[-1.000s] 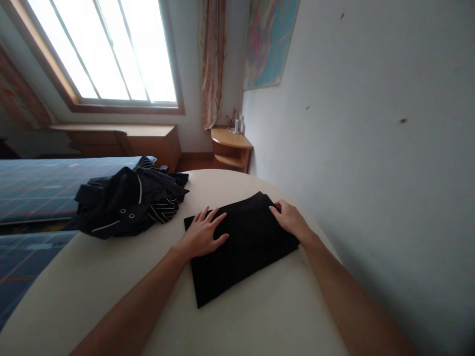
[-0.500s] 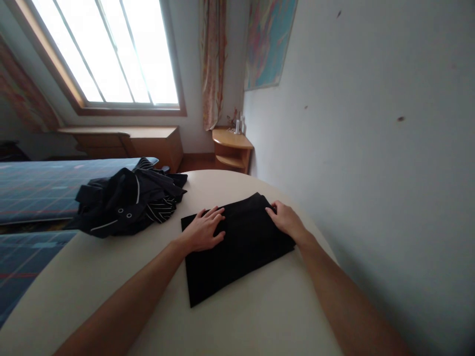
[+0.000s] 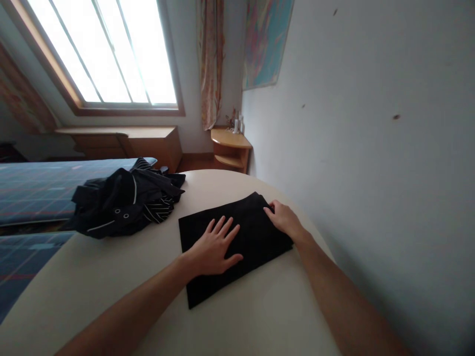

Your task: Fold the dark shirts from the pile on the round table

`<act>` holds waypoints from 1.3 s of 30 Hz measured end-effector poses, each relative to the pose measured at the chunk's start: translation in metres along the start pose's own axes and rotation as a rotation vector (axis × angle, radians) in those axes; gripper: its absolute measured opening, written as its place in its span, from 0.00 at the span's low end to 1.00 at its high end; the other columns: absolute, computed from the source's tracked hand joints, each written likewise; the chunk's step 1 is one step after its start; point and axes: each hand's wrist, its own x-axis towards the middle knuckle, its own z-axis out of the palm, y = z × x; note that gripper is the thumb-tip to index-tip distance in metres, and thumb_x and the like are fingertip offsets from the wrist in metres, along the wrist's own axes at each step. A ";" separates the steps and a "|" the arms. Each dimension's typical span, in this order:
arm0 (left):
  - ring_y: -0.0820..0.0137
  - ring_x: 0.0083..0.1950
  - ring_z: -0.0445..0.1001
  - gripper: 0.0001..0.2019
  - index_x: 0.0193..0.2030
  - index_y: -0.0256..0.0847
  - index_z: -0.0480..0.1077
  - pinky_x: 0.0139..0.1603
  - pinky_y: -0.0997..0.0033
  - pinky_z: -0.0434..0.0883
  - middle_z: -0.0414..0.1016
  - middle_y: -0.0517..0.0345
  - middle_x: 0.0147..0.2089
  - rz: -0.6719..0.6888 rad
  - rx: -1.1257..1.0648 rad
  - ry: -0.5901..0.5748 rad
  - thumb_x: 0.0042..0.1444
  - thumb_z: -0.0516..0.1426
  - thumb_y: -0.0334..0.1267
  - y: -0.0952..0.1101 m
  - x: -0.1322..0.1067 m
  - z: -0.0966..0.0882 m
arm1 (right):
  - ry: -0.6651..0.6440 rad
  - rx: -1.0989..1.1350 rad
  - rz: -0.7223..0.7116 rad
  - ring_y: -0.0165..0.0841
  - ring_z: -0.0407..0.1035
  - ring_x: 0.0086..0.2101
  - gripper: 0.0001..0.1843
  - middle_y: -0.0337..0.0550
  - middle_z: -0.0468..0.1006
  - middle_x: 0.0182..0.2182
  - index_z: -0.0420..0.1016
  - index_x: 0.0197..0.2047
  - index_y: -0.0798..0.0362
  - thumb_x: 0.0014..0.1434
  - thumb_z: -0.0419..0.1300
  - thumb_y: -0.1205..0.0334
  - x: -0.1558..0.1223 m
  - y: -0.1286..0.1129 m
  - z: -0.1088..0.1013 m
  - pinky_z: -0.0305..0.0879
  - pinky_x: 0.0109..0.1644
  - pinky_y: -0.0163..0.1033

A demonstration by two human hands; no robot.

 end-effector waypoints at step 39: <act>0.61 0.46 0.79 0.15 0.49 0.43 0.71 0.48 0.63 0.71 0.82 0.54 0.46 -0.583 -0.620 0.613 0.64 0.48 0.43 -0.066 -0.051 -0.003 | 0.183 -0.148 -0.175 0.44 0.75 0.43 0.17 0.49 0.82 0.42 0.78 0.50 0.49 0.64 0.59 0.48 -0.027 -0.116 -0.101 0.66 0.46 0.43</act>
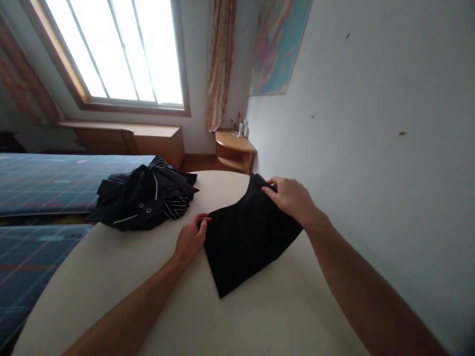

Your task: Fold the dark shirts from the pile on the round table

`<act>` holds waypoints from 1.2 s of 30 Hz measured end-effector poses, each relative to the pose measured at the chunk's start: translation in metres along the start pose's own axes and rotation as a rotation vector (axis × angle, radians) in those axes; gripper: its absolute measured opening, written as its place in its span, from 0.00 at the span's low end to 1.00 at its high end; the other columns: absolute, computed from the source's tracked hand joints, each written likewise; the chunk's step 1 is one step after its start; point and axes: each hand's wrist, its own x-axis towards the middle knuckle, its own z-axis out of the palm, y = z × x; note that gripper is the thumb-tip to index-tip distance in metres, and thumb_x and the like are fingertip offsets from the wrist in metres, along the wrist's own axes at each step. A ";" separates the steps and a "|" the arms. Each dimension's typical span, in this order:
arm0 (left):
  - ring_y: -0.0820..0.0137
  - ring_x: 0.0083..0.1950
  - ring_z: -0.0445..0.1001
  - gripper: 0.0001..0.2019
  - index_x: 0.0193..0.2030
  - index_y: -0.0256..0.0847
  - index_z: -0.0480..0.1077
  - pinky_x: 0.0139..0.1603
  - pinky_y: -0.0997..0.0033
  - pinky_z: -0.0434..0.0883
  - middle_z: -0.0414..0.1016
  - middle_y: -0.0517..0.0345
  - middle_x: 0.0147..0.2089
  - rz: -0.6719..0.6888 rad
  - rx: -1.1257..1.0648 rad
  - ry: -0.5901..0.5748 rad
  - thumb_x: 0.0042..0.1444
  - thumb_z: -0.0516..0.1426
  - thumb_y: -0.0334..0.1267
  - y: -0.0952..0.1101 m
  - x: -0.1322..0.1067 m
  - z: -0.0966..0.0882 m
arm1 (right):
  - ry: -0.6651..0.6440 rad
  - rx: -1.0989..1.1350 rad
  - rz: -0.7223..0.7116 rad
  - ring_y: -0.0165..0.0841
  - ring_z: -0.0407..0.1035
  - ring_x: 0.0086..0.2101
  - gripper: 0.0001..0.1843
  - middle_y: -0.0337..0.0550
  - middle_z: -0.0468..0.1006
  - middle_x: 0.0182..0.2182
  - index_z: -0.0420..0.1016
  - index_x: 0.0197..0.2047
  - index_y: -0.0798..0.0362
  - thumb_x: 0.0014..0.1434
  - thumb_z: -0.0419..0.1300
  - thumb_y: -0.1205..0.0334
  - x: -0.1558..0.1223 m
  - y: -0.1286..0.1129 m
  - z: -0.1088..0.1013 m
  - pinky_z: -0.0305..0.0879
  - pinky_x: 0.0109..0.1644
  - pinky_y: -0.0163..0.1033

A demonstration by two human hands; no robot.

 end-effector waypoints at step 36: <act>0.59 0.50 0.76 0.20 0.57 0.38 0.68 0.59 0.56 0.67 0.78 0.48 0.46 0.112 -0.011 0.054 0.57 0.58 0.38 -0.034 0.028 0.005 | -0.235 0.471 -0.371 0.37 0.70 0.53 0.16 0.51 0.77 0.52 0.74 0.54 0.56 0.69 0.53 0.61 -0.106 -0.092 0.072 0.63 0.60 0.40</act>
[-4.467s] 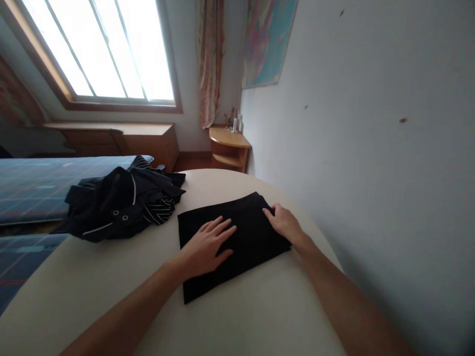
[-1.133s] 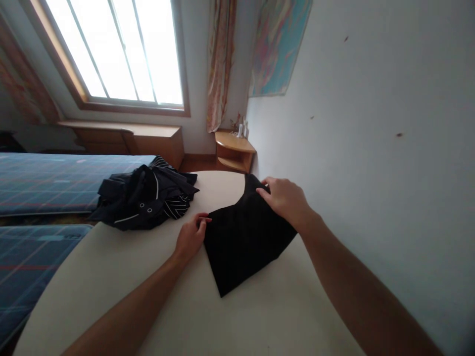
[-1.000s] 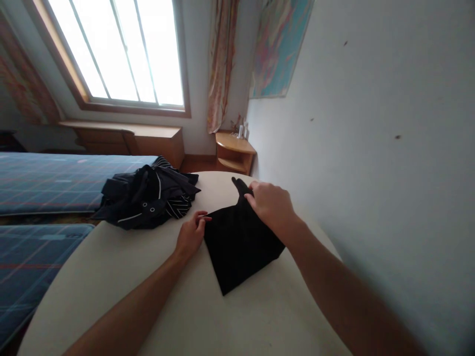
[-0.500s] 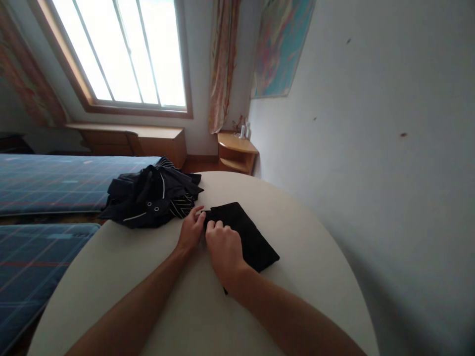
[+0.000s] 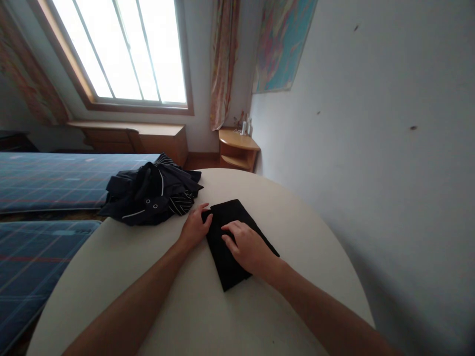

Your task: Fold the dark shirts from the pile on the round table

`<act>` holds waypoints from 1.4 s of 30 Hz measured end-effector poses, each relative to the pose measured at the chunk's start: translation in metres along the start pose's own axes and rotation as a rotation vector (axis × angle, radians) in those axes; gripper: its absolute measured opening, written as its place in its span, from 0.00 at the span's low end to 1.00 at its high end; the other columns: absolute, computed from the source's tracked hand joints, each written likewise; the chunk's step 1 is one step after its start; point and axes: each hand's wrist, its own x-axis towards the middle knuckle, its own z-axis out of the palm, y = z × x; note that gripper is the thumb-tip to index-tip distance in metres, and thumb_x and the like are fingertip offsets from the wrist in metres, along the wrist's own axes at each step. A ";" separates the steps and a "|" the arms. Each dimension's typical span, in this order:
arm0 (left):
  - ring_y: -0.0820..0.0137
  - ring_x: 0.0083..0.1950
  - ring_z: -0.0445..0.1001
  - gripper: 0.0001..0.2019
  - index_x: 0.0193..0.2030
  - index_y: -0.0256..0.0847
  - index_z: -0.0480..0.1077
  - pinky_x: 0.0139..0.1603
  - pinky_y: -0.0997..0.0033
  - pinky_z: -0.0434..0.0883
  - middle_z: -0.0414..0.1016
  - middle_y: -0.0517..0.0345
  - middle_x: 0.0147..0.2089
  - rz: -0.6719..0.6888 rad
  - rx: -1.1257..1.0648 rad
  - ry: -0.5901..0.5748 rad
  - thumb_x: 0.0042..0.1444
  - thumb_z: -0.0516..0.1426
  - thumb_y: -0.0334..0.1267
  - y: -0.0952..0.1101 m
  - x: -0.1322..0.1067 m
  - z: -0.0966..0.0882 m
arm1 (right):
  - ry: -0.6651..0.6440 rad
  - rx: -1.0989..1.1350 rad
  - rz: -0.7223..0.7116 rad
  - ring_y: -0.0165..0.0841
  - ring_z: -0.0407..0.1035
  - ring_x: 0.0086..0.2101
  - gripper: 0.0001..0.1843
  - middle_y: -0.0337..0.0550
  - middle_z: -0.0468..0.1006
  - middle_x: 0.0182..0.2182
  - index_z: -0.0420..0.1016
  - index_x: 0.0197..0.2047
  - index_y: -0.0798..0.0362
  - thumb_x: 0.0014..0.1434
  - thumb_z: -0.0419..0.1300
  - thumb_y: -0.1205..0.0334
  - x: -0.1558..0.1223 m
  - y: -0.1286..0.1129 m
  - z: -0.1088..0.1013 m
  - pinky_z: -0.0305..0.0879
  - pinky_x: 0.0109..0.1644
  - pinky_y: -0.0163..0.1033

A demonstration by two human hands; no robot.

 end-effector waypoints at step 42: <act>0.58 0.74 0.54 0.27 0.71 0.47 0.57 0.72 0.52 0.52 0.59 0.54 0.72 0.432 0.441 -0.435 0.66 0.51 0.42 0.062 -0.041 0.014 | -0.073 -0.173 -0.058 0.42 0.49 0.69 0.35 0.53 0.56 0.70 0.58 0.70 0.56 0.68 0.50 0.44 -0.020 0.063 -0.001 0.41 0.73 0.53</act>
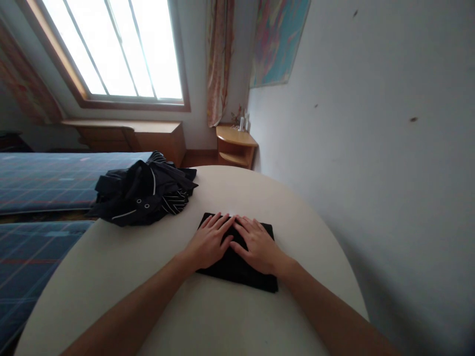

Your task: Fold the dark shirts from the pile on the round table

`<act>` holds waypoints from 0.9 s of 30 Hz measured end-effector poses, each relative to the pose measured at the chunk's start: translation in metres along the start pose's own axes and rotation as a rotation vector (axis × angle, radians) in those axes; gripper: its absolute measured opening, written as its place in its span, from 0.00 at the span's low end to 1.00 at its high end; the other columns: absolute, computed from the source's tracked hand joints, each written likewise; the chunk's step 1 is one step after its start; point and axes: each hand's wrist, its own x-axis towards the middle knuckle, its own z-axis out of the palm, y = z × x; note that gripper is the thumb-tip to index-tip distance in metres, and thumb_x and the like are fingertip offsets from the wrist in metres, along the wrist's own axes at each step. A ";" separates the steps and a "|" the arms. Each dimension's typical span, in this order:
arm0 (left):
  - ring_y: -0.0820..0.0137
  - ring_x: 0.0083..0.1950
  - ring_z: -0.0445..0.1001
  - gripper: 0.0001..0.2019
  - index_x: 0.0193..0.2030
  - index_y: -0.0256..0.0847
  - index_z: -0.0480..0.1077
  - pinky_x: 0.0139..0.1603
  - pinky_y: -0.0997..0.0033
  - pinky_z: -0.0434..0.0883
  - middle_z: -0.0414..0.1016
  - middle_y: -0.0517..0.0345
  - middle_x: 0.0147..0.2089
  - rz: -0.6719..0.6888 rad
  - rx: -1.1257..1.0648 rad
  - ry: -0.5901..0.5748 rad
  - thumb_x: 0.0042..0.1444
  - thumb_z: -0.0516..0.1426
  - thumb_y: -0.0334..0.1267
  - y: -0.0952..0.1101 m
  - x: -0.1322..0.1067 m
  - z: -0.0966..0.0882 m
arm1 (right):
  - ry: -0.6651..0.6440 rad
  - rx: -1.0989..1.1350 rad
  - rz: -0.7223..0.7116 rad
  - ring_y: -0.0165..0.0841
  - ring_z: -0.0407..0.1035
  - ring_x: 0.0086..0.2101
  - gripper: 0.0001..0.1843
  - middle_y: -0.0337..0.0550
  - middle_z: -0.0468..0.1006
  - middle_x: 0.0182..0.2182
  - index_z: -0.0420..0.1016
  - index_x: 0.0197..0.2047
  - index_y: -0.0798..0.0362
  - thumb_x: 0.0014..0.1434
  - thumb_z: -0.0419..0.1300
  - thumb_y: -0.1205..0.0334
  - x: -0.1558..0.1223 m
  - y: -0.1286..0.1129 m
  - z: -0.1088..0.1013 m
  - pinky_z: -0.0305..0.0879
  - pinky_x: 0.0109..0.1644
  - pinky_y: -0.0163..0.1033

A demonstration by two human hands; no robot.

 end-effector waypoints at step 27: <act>0.59 0.74 0.53 0.22 0.65 0.43 0.67 0.73 0.49 0.54 0.65 0.53 0.69 -0.167 -0.187 0.126 0.67 0.47 0.38 -0.021 -0.002 0.010 | -0.076 0.055 -0.171 0.41 0.42 0.70 0.32 0.44 0.57 0.70 0.59 0.70 0.47 0.68 0.51 0.43 -0.016 -0.013 -0.017 0.36 0.73 0.56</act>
